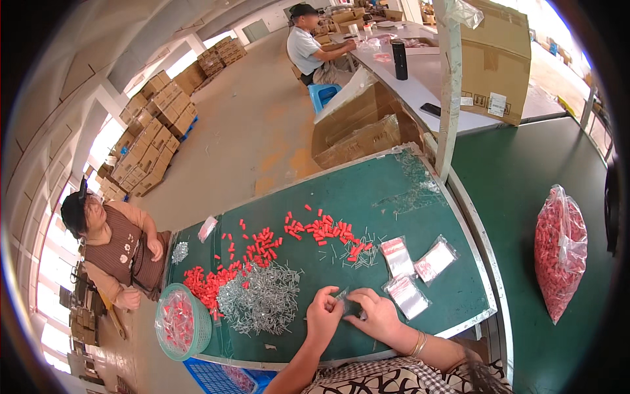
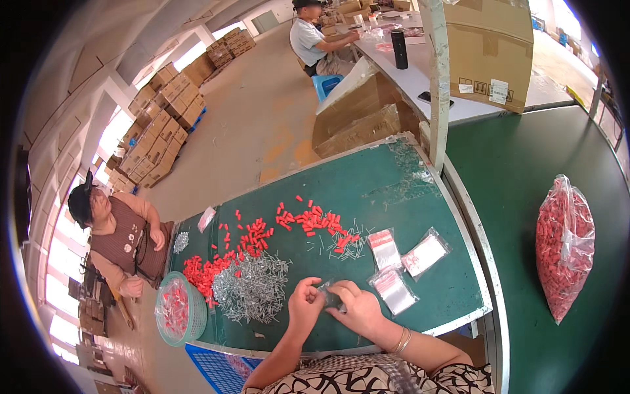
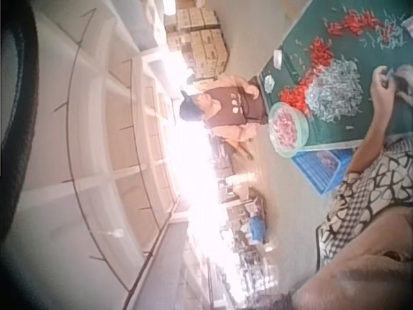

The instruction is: The person picks up a small plastic bag, places a red plastic piece and a metal screw inside it by hand, and then sets the filled bag aside on the table.

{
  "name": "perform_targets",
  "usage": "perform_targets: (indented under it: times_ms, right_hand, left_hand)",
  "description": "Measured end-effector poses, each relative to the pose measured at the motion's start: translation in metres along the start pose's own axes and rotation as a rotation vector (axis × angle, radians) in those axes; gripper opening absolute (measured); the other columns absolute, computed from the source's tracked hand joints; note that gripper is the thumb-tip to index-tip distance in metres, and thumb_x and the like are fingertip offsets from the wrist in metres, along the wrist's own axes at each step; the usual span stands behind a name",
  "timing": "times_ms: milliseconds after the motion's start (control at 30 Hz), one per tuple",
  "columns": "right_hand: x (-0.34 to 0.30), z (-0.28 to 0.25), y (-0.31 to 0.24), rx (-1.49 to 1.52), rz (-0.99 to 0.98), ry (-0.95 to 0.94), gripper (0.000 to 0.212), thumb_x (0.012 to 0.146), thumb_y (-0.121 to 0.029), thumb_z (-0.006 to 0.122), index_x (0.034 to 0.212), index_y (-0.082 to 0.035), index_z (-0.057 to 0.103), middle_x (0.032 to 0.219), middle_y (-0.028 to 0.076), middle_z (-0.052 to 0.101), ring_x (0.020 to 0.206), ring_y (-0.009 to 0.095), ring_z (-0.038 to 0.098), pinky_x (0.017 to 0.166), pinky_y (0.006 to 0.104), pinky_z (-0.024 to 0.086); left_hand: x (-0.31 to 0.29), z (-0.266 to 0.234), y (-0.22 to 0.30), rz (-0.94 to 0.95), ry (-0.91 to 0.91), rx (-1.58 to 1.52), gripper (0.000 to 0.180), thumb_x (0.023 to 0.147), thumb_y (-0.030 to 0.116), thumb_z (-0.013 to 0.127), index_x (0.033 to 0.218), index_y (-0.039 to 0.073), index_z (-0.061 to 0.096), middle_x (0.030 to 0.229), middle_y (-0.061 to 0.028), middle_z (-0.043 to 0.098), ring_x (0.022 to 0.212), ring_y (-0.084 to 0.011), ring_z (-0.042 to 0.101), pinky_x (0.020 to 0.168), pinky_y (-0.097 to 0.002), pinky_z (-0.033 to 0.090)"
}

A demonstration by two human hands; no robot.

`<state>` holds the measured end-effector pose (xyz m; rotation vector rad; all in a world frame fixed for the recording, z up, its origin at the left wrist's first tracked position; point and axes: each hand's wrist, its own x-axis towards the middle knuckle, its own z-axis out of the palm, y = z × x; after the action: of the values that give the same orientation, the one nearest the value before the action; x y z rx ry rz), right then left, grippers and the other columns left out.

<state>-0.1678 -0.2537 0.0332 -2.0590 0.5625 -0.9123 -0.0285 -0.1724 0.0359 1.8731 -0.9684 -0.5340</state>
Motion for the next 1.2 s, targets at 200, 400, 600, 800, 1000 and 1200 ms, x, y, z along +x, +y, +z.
perform_targets:
  times_ms: [200, 400, 600, 800, 1000, 1200]
  right_hand:
    - [0.002, 0.003, 0.005, -0.130, -0.100, -0.246, 0.063, 0.066, -0.020, 0.079, 0.124, -0.014, 0.054, 0.125, 0.011, 0.054, 0.077, 0.027, 0.067, 0.063, 0.0363, 0.055]
    - [0.005, 0.003, 0.007, -0.021, -0.122, -0.204, 0.058, 0.066, -0.022, 0.080, 0.119, -0.010, 0.058, 0.116, 0.011, 0.061, 0.082, 0.026, 0.067, 0.068, 0.0345, 0.055]
    - [0.003, -0.002, 0.004, 0.011, -0.077, -0.166, 0.054, 0.064, -0.025, 0.083, 0.111, -0.007, 0.063, 0.106, 0.008, 0.065, 0.076, 0.024, 0.066, 0.064, 0.0312, 0.054]
    - [0.006, -0.003, 0.003, 0.046, -0.065, -0.284, 0.055, 0.063, -0.027, 0.083, 0.109, -0.007, 0.063, 0.099, 0.009, 0.066, 0.078, 0.026, 0.066, 0.067, 0.0329, 0.054]
    - [0.008, 0.001, 0.007, 0.012, -0.098, -0.268, 0.052, 0.061, -0.026, 0.085, 0.104, -0.006, 0.065, 0.092, 0.009, 0.066, 0.078, 0.028, 0.065, 0.067, 0.0347, 0.053]
    - [0.008, 0.000, 0.008, 0.100, -0.027, -0.233, 0.052, 0.059, -0.023, 0.087, 0.103, -0.005, 0.065, 0.089, 0.009, 0.067, 0.076, 0.027, 0.065, 0.066, 0.0340, 0.052]
  left_hand:
    - [-0.005, -0.004, 0.007, -0.015, -0.140, -0.019, 0.054, 0.079, 0.000, 0.063, 0.130, 0.002, 0.046, 0.070, -0.0021, 0.057, 0.061, -0.0062, 0.051, 0.059, -0.0221, 0.045]
    - [-0.008, -0.005, 0.003, -0.042, -0.175, -0.072, 0.058, 0.079, 0.000, 0.061, 0.134, 0.002, 0.042, 0.070, -0.0019, 0.056, 0.061, -0.0061, 0.050, 0.059, -0.0218, 0.044]
    - [-0.012, -0.008, 0.012, -0.072, -0.206, -0.064, 0.058, 0.079, -0.001, 0.060, 0.134, 0.002, 0.042, 0.070, -0.0017, 0.055, 0.062, -0.0060, 0.050, 0.059, -0.0216, 0.044]
    - [-0.015, -0.011, 0.010, -0.109, -0.211, -0.136, 0.057, 0.080, -0.003, 0.058, 0.134, 0.002, 0.041, 0.070, -0.0010, 0.054, 0.063, -0.0055, 0.050, 0.059, -0.0210, 0.043]
    - [-0.012, -0.013, 0.009, -0.153, -0.221, -0.179, 0.055, 0.082, -0.003, 0.059, 0.134, 0.002, 0.042, 0.068, 0.0003, 0.050, 0.061, -0.0047, 0.046, 0.056, -0.0212, 0.040]
    - [-0.005, -0.031, -0.007, -0.138, -0.146, -0.230, 0.050, 0.084, 0.007, 0.067, 0.130, 0.003, 0.048, 0.072, -0.0009, 0.058, 0.065, -0.0052, 0.052, 0.060, -0.0213, 0.043]
